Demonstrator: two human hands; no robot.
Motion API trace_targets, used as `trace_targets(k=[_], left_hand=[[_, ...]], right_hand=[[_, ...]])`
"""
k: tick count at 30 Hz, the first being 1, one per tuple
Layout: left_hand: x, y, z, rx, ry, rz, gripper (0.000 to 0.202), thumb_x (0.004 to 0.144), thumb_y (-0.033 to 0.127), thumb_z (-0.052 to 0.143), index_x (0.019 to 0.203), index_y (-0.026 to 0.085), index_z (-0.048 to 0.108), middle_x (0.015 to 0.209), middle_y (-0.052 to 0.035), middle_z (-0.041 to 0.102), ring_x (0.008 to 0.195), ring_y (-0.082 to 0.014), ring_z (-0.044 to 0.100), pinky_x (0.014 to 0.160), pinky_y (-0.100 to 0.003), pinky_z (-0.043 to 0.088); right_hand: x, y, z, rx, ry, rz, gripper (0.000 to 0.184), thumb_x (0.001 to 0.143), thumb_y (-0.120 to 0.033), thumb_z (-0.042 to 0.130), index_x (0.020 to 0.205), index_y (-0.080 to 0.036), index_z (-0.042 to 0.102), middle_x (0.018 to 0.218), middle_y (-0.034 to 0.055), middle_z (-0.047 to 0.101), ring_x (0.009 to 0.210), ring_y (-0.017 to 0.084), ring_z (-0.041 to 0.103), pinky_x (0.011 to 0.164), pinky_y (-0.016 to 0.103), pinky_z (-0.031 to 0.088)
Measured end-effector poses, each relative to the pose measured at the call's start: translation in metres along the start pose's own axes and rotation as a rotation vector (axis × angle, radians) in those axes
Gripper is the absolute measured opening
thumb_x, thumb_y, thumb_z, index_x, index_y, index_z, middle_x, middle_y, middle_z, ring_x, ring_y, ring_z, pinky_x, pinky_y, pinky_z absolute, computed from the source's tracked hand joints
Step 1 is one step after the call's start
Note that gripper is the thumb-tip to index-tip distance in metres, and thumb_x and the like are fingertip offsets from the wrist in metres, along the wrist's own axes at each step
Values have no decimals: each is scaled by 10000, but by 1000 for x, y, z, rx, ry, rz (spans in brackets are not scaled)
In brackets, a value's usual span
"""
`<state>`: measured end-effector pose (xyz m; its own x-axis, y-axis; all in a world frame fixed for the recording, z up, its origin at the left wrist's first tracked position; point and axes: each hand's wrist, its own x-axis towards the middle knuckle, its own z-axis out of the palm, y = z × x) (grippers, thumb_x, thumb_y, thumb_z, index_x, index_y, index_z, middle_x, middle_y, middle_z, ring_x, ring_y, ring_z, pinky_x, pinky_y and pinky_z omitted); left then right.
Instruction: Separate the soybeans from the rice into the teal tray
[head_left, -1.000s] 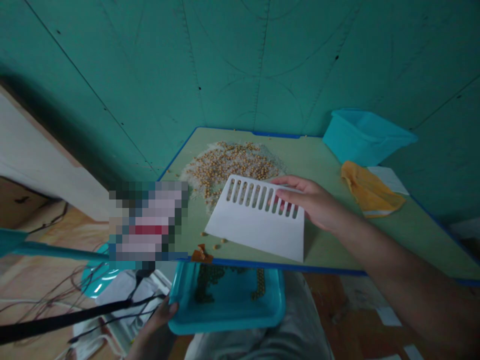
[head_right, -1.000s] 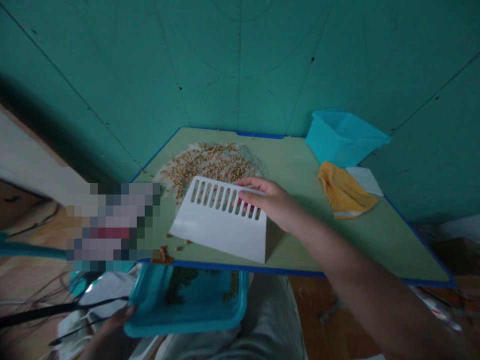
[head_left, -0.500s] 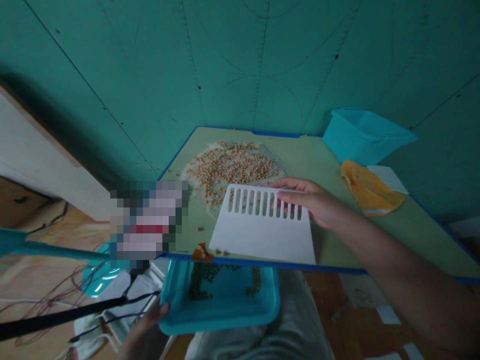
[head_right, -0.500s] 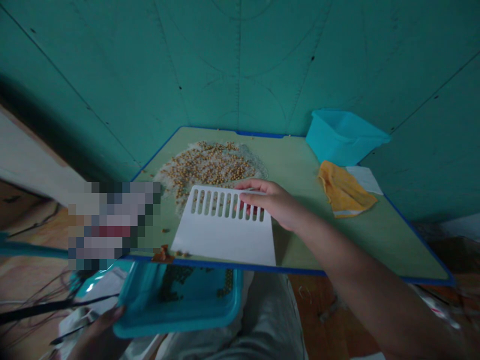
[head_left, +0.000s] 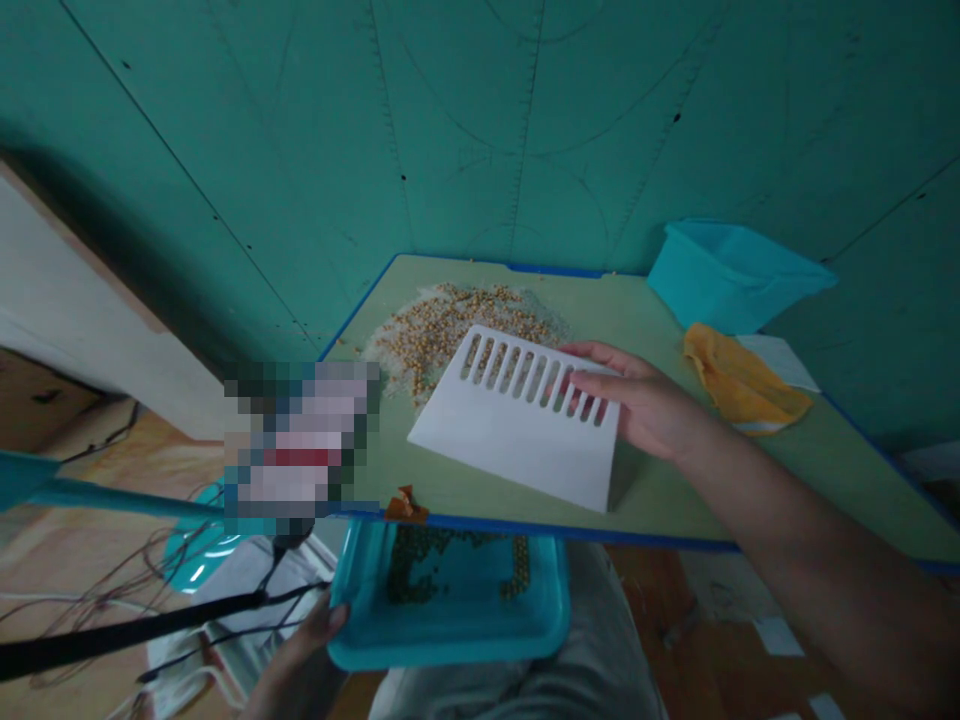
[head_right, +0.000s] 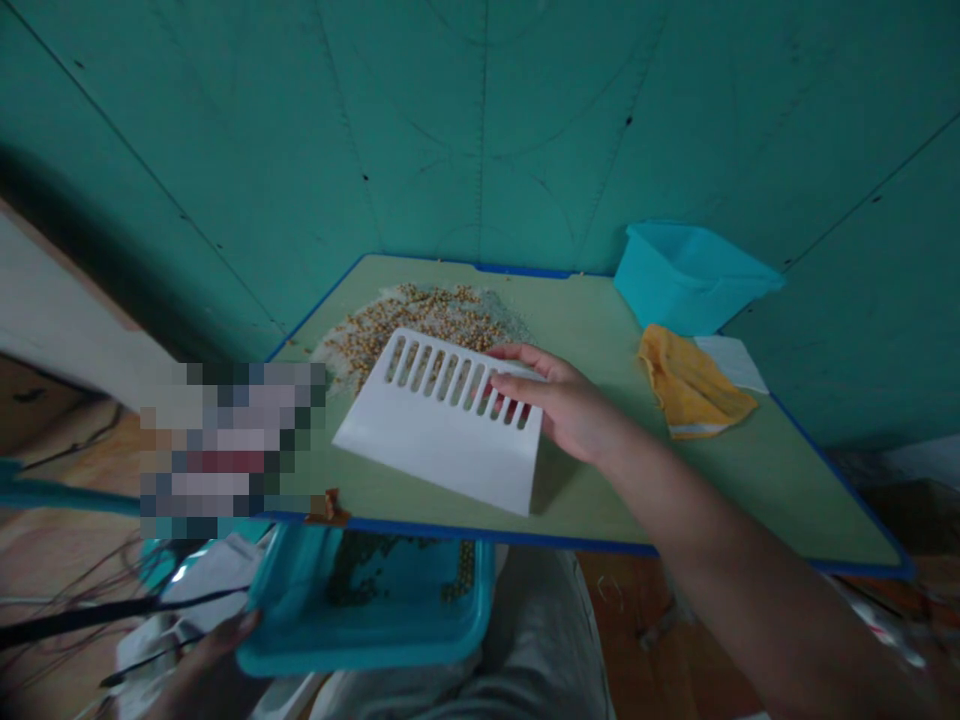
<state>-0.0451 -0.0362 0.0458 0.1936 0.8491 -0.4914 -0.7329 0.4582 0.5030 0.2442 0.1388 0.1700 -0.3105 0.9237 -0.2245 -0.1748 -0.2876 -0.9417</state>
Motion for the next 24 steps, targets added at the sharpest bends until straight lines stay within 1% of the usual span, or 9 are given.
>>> trace_targets(k=[3, 6, 9, 12, 15, 18, 20, 24], left_hand=[[-1, -1, -1, -2, 26, -5, 197, 707, 257, 622, 834, 366, 725, 983, 52, 738, 1109, -303, 536, 1003, -446, 352], [-1, 1, 1, 27, 34, 3, 204, 701, 257, 627, 851, 357, 723, 940, 53, 750, 1078, -290, 563, 991, -424, 374], [-2, 3, 2, 62, 38, 16, 150, 687, 283, 647, 787, 353, 734, 873, 68, 762, 1049, -270, 586, 1005, -397, 360], [-4, 3, 3, 90, 71, 27, 126, 665, 284, 676, 750, 355, 736, 821, 85, 766, 1071, -244, 573, 1025, -344, 328], [-4, 1, 2, 92, 104, 32, 204, 627, 303, 711, 827, 334, 732, 858, 67, 764, 1117, -260, 536, 1032, -336, 315], [-4, -2, -1, 54, 96, 27, 252, 651, 275, 691, 899, 310, 718, 966, 45, 743, 1167, -279, 487, 1040, -371, 303], [-5, -3, -3, 13, 58, 22, 218, 689, 246, 655, 885, 317, 719, 1006, 58, 730, 1197, -262, 456, 1049, -366, 286], [-10, -4, -4, -7, 26, 22, 172, 719, 247, 625, 819, 342, 727, 966, 92, 738, 1200, -219, 456, 1054, -307, 273]], right_hand=[[0, -2, 1, 28, 29, -67, 359, 574, -199, 723, 899, -230, 574, 793, -18, 678, 661, 126, 623, 643, 271, 479], [1, -3, 2, -14, 70, -147, 320, 594, -265, 713, 874, -235, 561, 780, -8, 670, 751, 167, 627, 715, 330, 469], [2, -3, 2, -60, 91, -238, 279, 625, -324, 693, 848, -250, 543, 796, -9, 654, 810, 179, 615, 769, 361, 450], [3, -2, 0, -90, 118, -304, 249, 646, -334, 677, 834, -263, 530, 837, -13, 640, 843, 180, 601, 791, 370, 443], [4, 0, -2, -104, 126, -316, 226, 666, -330, 663, 835, -265, 527, 835, -13, 634, 853, 183, 595, 795, 372, 439], [5, -1, 0, -63, 108, -306, 227, 658, -301, 677, 829, -262, 534, 810, -21, 633, 819, 169, 595, 795, 356, 438], [6, -3, 4, -29, 90, -295, 229, 645, -277, 691, 816, -258, 541, 793, -27, 633, 786, 155, 595, 794, 343, 439], [8, -11, 11, -51, 46, -321, 216, 643, -268, 699, 803, -259, 554, 766, -36, 628, 742, 142, 593, 773, 326, 445]])
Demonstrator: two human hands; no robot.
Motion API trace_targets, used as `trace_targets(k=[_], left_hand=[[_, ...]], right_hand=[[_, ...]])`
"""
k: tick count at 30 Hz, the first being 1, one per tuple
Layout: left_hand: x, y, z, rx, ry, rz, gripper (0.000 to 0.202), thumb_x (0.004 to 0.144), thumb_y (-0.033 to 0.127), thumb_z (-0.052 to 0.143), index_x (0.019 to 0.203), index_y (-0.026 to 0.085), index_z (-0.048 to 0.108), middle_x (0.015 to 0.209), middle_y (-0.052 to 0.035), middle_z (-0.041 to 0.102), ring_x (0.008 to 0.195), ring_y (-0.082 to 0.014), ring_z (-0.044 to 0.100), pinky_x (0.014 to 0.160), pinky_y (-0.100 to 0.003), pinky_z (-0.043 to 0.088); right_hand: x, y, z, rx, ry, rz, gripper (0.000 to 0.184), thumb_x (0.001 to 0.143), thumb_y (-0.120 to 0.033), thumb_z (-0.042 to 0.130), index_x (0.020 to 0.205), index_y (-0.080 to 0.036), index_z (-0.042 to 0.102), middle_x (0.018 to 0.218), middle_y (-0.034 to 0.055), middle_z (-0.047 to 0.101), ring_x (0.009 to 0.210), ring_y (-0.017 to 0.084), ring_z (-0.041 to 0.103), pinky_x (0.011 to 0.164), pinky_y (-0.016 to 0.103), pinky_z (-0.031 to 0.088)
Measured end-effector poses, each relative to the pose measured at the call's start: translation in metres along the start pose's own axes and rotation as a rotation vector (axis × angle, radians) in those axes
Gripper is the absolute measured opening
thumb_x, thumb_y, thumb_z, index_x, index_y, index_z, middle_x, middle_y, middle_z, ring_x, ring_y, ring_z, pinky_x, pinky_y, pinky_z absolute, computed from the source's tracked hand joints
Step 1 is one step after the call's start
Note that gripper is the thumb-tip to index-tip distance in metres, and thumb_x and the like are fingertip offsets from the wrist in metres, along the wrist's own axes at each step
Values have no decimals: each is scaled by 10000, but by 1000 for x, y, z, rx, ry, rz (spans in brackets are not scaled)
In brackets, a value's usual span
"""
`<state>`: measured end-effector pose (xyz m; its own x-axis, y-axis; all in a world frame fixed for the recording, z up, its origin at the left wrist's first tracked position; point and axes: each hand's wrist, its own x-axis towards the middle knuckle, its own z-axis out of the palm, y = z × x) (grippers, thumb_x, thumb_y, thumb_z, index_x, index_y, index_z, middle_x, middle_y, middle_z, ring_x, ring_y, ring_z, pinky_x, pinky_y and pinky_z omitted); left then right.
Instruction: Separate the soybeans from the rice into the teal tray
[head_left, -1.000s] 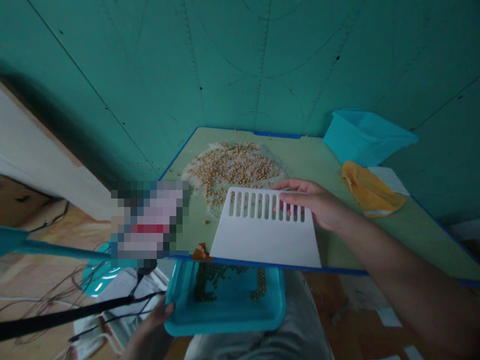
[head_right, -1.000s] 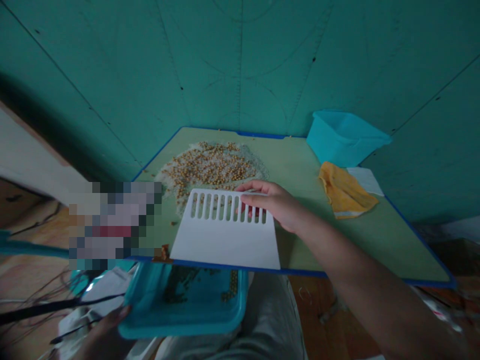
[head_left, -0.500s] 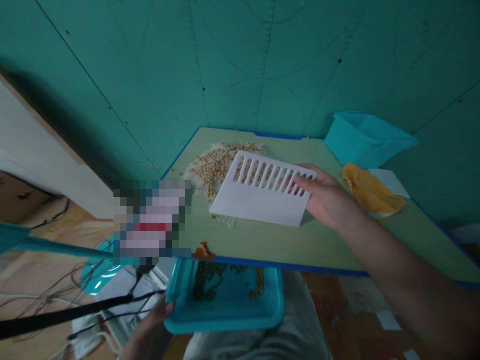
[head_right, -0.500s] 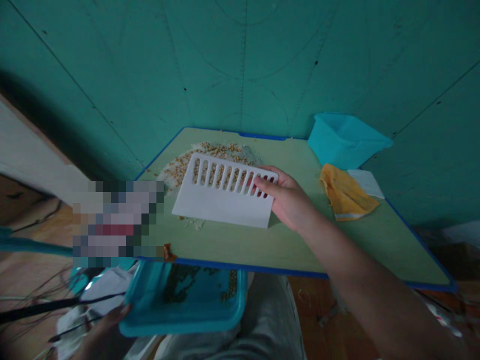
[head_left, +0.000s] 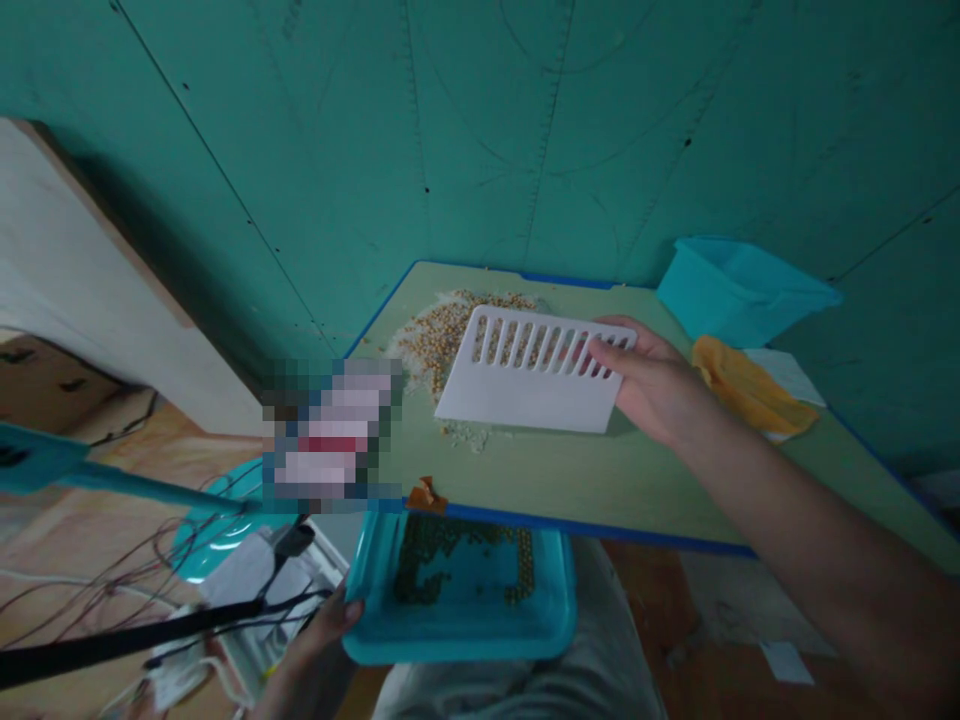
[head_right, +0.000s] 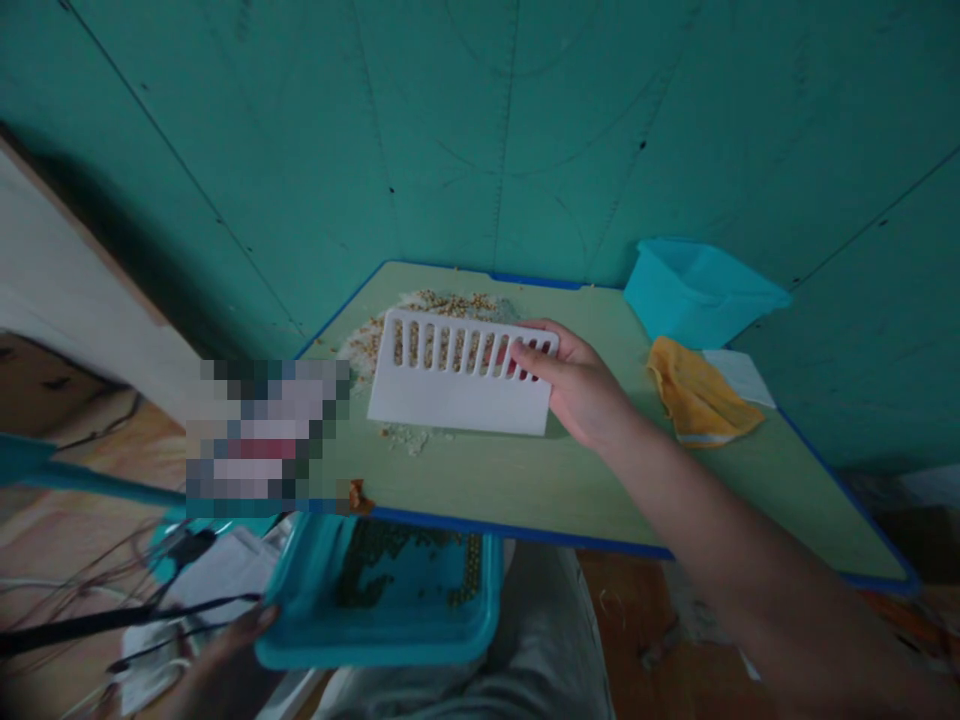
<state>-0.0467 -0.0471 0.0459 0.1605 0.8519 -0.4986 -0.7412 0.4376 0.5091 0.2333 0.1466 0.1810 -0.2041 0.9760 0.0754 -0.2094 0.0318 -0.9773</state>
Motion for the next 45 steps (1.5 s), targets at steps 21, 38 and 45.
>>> trace_targets(k=[21, 38, 45], left_hand=[[-3, 1, 4, 166, 69, 24, 143, 579, 322, 739, 711, 269, 751, 943, 42, 746, 1103, -260, 548, 1021, -290, 309], [-3, -2, 8, 127, 11, 40, 78, 632, 321, 701, 683, 276, 740, 806, 42, 771, 1089, -240, 557, 991, -290, 346], [-4, -2, 8, 126, -27, 57, 102, 689, 302, 650, 726, 272, 741, 781, 55, 772, 1049, -218, 585, 942, -257, 396]], right_hand=[[21, -1, 16, -97, -107, 38, 283, 567, -291, 754, 797, -231, 599, 695, -38, 633, 635, 123, 572, 679, 306, 442], [-2, -7, 13, -111, -166, 99, 268, 562, -322, 764, 763, -234, 611, 674, -33, 649, 616, 122, 586, 640, 285, 439], [-18, -3, -1, -59, -163, 164, 224, 595, -292, 755, 768, -241, 621, 721, -31, 677, 647, 114, 609, 643, 264, 448]])
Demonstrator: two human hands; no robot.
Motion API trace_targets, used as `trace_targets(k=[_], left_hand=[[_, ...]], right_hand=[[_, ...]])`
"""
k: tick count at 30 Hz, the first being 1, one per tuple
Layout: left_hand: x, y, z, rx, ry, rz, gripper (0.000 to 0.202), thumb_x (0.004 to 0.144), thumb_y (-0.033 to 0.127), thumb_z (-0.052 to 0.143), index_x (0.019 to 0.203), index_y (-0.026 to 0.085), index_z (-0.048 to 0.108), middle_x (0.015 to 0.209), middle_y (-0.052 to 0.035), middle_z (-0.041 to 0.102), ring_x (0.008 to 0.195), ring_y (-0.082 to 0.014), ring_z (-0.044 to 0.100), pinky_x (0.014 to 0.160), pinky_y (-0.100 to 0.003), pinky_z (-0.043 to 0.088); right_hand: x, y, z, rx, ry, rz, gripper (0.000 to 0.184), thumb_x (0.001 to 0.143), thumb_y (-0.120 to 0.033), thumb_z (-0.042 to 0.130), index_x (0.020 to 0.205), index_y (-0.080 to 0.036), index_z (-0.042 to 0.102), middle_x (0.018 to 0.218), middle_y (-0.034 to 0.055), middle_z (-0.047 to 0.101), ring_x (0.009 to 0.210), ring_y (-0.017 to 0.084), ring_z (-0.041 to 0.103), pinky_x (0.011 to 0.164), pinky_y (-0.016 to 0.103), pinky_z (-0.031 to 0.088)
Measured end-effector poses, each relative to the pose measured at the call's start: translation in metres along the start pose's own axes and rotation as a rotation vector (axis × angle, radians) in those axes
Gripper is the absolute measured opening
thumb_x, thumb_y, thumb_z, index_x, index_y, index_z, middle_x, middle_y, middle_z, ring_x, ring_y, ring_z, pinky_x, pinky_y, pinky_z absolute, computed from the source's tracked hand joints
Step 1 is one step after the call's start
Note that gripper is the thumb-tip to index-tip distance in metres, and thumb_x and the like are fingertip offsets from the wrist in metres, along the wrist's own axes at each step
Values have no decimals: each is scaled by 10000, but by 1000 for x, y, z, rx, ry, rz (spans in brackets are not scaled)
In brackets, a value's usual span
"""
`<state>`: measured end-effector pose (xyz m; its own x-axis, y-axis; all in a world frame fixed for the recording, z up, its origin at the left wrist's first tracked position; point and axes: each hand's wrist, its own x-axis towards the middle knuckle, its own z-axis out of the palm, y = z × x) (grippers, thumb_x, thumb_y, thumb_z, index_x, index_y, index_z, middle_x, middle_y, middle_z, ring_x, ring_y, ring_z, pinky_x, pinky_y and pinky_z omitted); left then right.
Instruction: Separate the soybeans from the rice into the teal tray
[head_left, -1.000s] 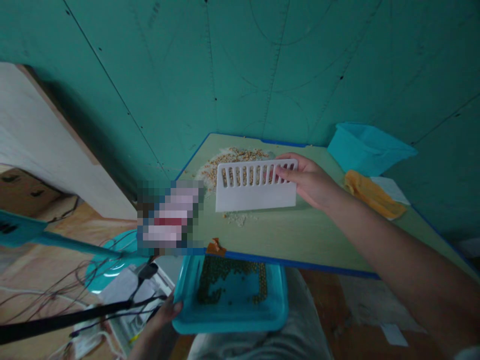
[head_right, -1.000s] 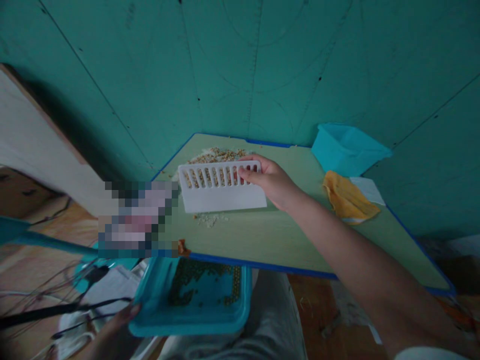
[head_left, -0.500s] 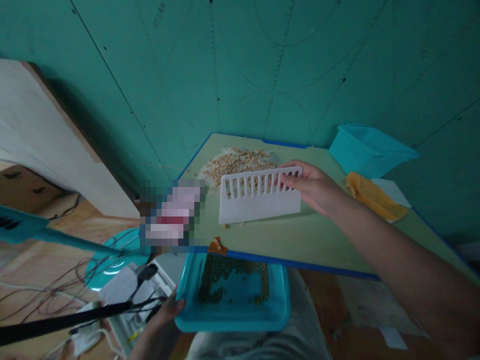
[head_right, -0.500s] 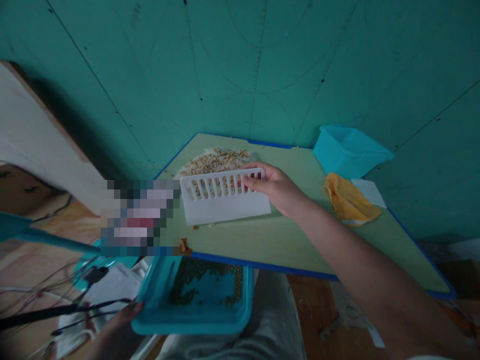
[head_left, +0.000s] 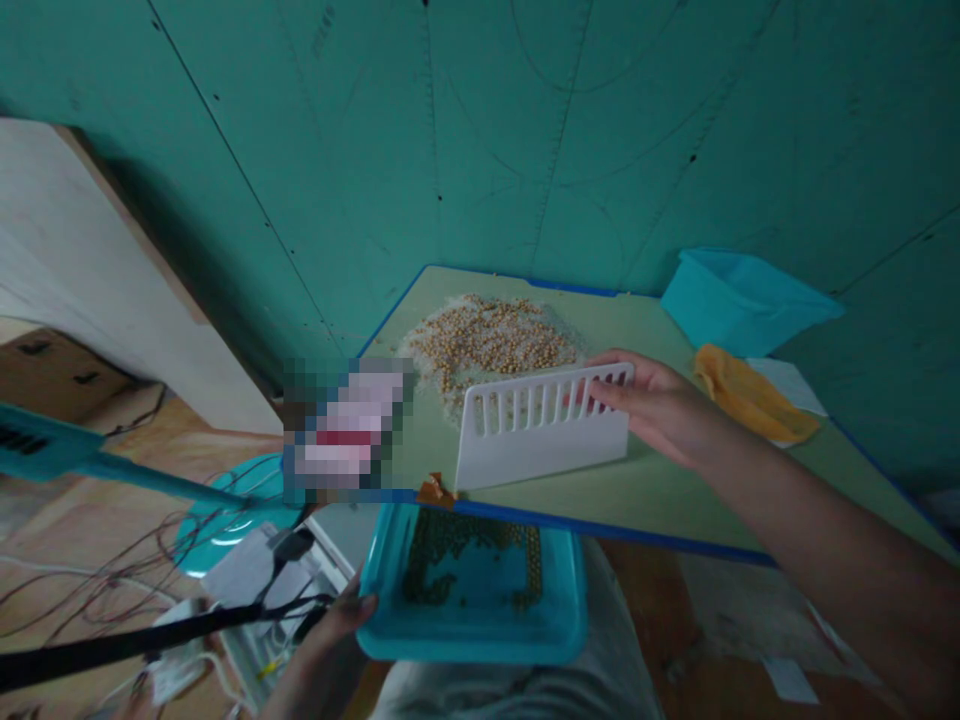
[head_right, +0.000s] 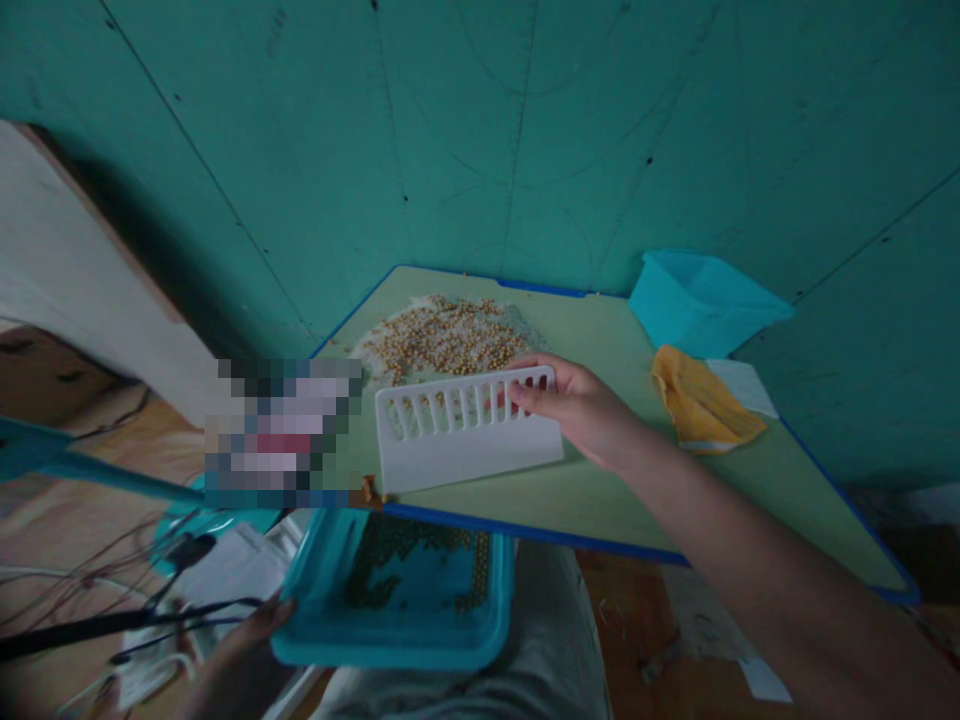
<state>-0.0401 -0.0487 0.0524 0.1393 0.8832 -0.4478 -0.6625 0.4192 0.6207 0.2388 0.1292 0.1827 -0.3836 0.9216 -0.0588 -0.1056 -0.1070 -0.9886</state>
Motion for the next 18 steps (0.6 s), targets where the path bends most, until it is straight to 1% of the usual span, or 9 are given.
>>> trace_targets(k=[3, 6, 9, 11, 13, 15, 18], left_hand=[[3, -1, 1, -6, -39, -14, 120, 694, 277, 641, 762, 281, 739, 861, 55, 766, 1137, -214, 518, 1000, -265, 322], [6, -4, -1, -20, -66, -26, 150, 699, 269, 624, 797, 300, 734, 915, 57, 756, 1147, -212, 509, 1022, -277, 282], [7, -7, -3, -4, -85, -31, 219, 702, 293, 618, 890, 254, 724, 931, 13, 755, 1147, -233, 507, 1025, -293, 277], [7, -7, -3, 5, -100, -22, 234, 709, 283, 613, 911, 235, 720, 936, 2, 753, 1147, -236, 506, 1026, -290, 272], [6, -6, 2, -9, -84, -32, 211, 714, 255, 612, 892, 265, 724, 935, 25, 753, 1141, -225, 512, 1031, -283, 257], [4, -4, 10, -38, -62, -52, 196, 711, 241, 620, 858, 315, 726, 939, 58, 750, 1136, -215, 518, 1038, -283, 242], [4, -2, 20, -63, -83, -63, 170, 685, 245, 655, 803, 341, 732, 1008, 72, 728, 1159, -237, 496, 1044, -311, 237]], right_hand=[[-8, 0, -5, -30, 25, -2, 221, 606, -310, 748, 767, -236, 617, 711, -22, 672, 640, 127, 612, 648, 284, 457], [-11, -2, -12, -34, 66, -20, 234, 611, -329, 739, 781, -238, 605, 731, -9, 670, 666, 154, 622, 676, 325, 471], [-5, -5, -21, -23, 186, -87, 241, 612, -328, 734, 781, -250, 581, 725, -16, 652, 693, 169, 622, 714, 355, 470], [4, -6, -29, -30, 266, -146, 239, 621, -327, 724, 786, -255, 567, 739, -15, 643, 726, 179, 619, 744, 374, 460], [12, -6, -37, -45, 315, -203, 238, 625, -320, 717, 792, -261, 558, 766, -9, 638, 757, 192, 614, 761, 392, 448], [19, -4, -45, -61, 334, -243, 232, 628, -309, 711, 785, -264, 547, 776, -7, 631, 764, 200, 607, 758, 402, 442], [22, 2, -49, -71, 338, -262, 218, 645, -312, 693, 780, -264, 528, 767, -6, 622, 754, 204, 601, 748, 407, 442]])
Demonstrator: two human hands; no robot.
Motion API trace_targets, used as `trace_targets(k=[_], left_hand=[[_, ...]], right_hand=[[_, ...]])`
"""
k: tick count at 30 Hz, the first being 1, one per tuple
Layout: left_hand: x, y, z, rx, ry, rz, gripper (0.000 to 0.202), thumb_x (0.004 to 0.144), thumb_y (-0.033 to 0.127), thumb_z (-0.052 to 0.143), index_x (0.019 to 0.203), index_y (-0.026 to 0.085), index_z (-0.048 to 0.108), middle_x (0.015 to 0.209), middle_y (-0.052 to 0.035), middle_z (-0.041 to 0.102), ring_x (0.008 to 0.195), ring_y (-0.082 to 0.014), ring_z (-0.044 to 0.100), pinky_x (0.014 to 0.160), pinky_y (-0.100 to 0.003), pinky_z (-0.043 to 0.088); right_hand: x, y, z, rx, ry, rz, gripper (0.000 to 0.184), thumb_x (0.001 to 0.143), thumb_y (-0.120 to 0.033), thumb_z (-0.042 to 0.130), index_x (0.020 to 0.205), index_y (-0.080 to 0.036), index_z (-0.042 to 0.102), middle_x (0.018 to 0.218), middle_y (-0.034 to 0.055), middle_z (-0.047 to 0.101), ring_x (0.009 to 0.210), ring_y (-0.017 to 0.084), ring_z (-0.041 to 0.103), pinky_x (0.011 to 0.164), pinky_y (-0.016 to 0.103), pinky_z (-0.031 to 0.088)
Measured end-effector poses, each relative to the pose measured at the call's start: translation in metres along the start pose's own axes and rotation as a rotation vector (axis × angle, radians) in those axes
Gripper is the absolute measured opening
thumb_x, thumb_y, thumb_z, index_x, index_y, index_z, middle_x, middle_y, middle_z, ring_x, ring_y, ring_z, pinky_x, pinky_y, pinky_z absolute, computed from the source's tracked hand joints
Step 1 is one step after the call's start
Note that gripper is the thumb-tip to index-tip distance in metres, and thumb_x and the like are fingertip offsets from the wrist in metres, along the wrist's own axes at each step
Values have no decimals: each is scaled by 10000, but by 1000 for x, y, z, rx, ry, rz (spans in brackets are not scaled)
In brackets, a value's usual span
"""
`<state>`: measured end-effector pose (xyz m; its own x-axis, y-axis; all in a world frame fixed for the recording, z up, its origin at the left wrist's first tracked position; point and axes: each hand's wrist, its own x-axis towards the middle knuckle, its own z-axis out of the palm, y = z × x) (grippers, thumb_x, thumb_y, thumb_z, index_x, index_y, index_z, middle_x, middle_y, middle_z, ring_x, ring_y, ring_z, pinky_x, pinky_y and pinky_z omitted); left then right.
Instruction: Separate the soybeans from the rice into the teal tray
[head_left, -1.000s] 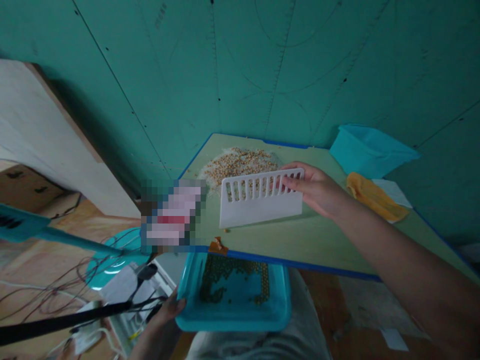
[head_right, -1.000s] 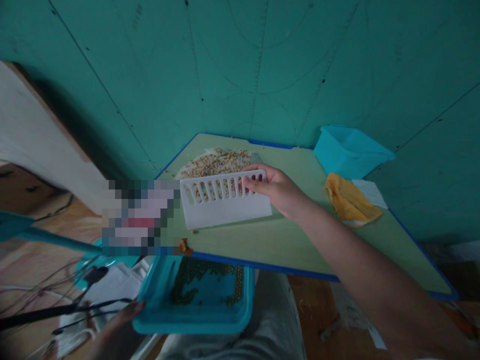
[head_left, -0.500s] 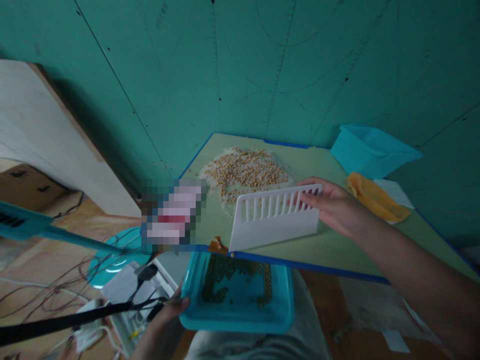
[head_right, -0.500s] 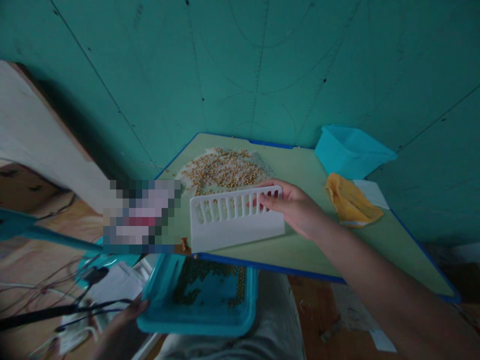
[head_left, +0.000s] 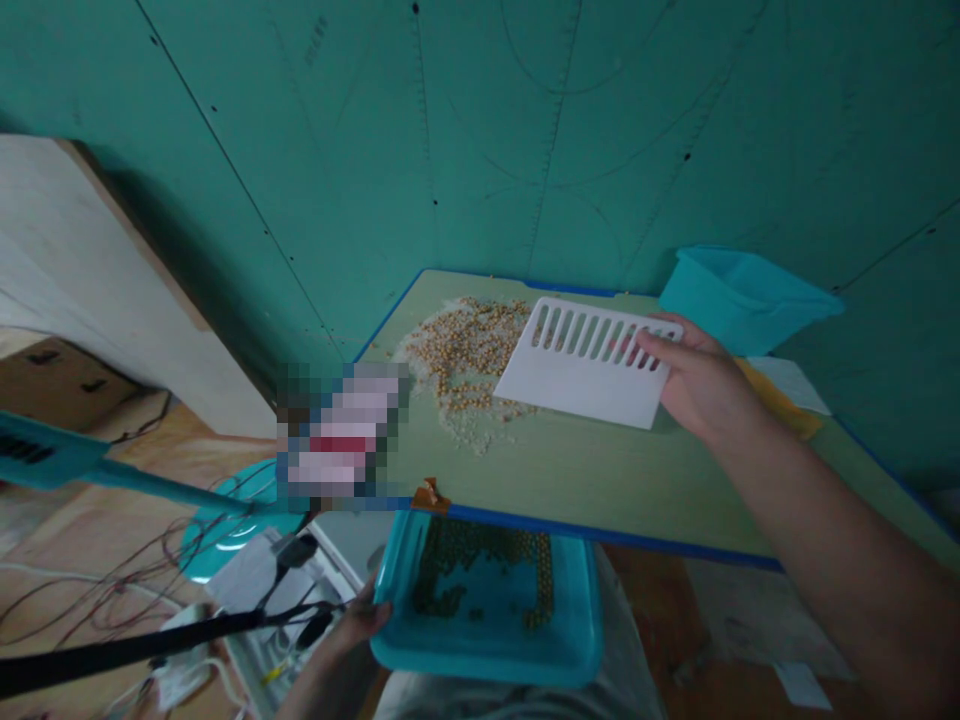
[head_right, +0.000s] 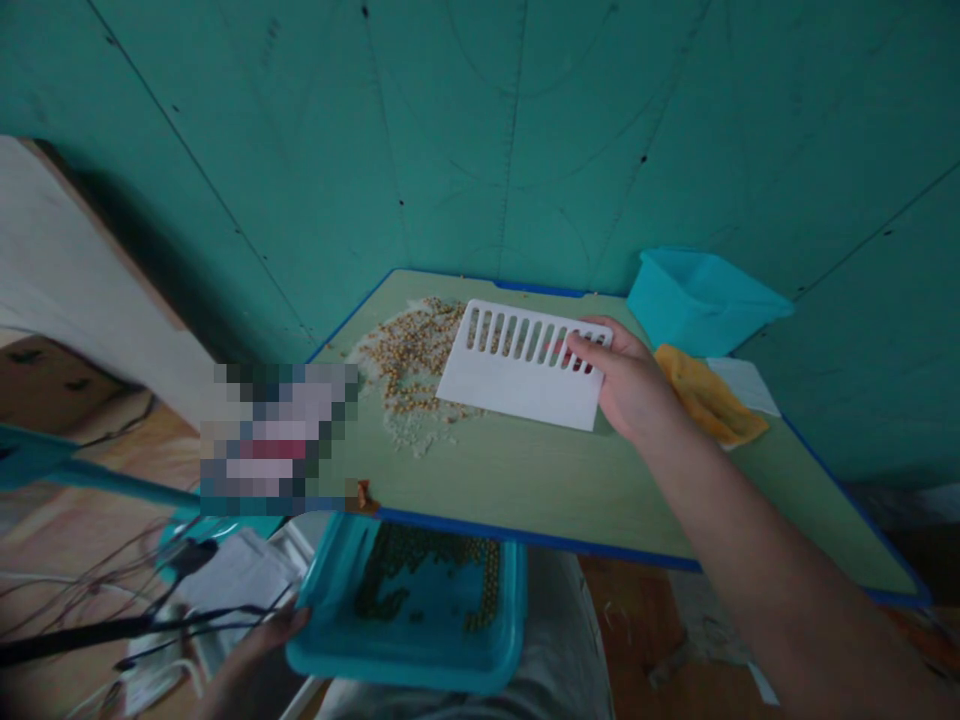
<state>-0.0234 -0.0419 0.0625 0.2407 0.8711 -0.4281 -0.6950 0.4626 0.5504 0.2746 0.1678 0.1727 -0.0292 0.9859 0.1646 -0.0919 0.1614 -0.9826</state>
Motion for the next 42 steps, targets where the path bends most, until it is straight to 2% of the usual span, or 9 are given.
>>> trace_targets(k=[3, 7, 10, 19, 23, 27, 33, 38, 42], left_hand=[[4, -2, 2, 3, -37, -24, 150, 685, 251, 660, 790, 325, 737, 1076, 49, 703, 1186, -271, 465, 1043, -360, 248], [9, -7, -4, 2, -35, -27, 133, 703, 258, 640, 774, 315, 738, 1001, 50, 732, 1195, -252, 456, 1036, -342, 268], [13, -10, -7, -1, -22, -50, 166, 719, 250, 618, 821, 317, 730, 957, 45, 746, 1185, -248, 469, 1028, -347, 290], [20, -14, -9, -24, 20, -104, 274, 709, 256, 616, 953, 356, 690, 1071, 24, 707, 1080, -317, 558, 966, -452, 387], [22, -13, -8, -5, 40, -112, 324, 698, 242, 630, 1001, 349, 671, 1080, 16, 703, 1134, -317, 512, 977, -453, 372], [23, -13, -8, 5, 69, -101, 272, 670, 257, 665, 924, 348, 704, 1008, 18, 730, 1127, -313, 518, 980, -442, 367], [22, -11, -4, 17, 16, -122, 228, 691, 260, 639, 891, 338, 717, 1038, 11, 720, 1078, -316, 558, 977, -435, 367], [19, -11, -1, -4, 44, -114, 227, 674, 242, 653, 865, 343, 722, 1030, 30, 723, 1115, -313, 528, 992, -426, 351], [18, -13, -3, -17, 75, -103, 268, 666, 236, 656, 908, 334, 712, 1023, 23, 726, 1155, -305, 492, 995, -408, 355]], right_hand=[[-5, 4, 2, -2, 2, 19, 234, 650, -321, 690, 798, -262, 517, 769, -8, 621, 744, 199, 598, 739, 398, 448], [-9, 3, 4, 13, 26, 44, 257, 632, -313, 712, 791, -263, 516, 759, -15, 621, 714, 182, 590, 717, 371, 464], [-9, 4, 3, 36, 32, 48, 273, 616, -312, 730, 785, -265, 521, 735, -24, 618, 688, 169, 586, 702, 355, 470], [-12, 4, 2, 2, -18, 57, 262, 617, -330, 711, 790, -260, 527, 710, -34, 605, 690, 170, 585, 672, 337, 444], [-13, 5, 1, 2, -31, 58, 242, 625, -329, 704, 785, -261, 536, 680, -36, 591, 658, 161, 574, 649, 327, 433], [-17, 3, 3, -20, -46, 74, 248, 607, -341, 711, 767, -259, 540, 660, -37, 574, 656, 168, 572, 644, 336, 434], [-23, -1, 4, 13, -49, 97, 239, 592, -316, 724, 744, -257, 550, 641, -44, 563, 625, 155, 564, 628, 329, 436], [-22, -1, 4, -7, -7, 80, 245, 601, -324, 717, 752, -256, 537, 669, -35, 580, 657, 168, 574, 637, 339, 445], [-25, -3, 3, -3, -53, 126, 267, 579, -327, 736, 747, -252, 543, 645, -32, 570, 624, 168, 568, 613, 342, 444]])
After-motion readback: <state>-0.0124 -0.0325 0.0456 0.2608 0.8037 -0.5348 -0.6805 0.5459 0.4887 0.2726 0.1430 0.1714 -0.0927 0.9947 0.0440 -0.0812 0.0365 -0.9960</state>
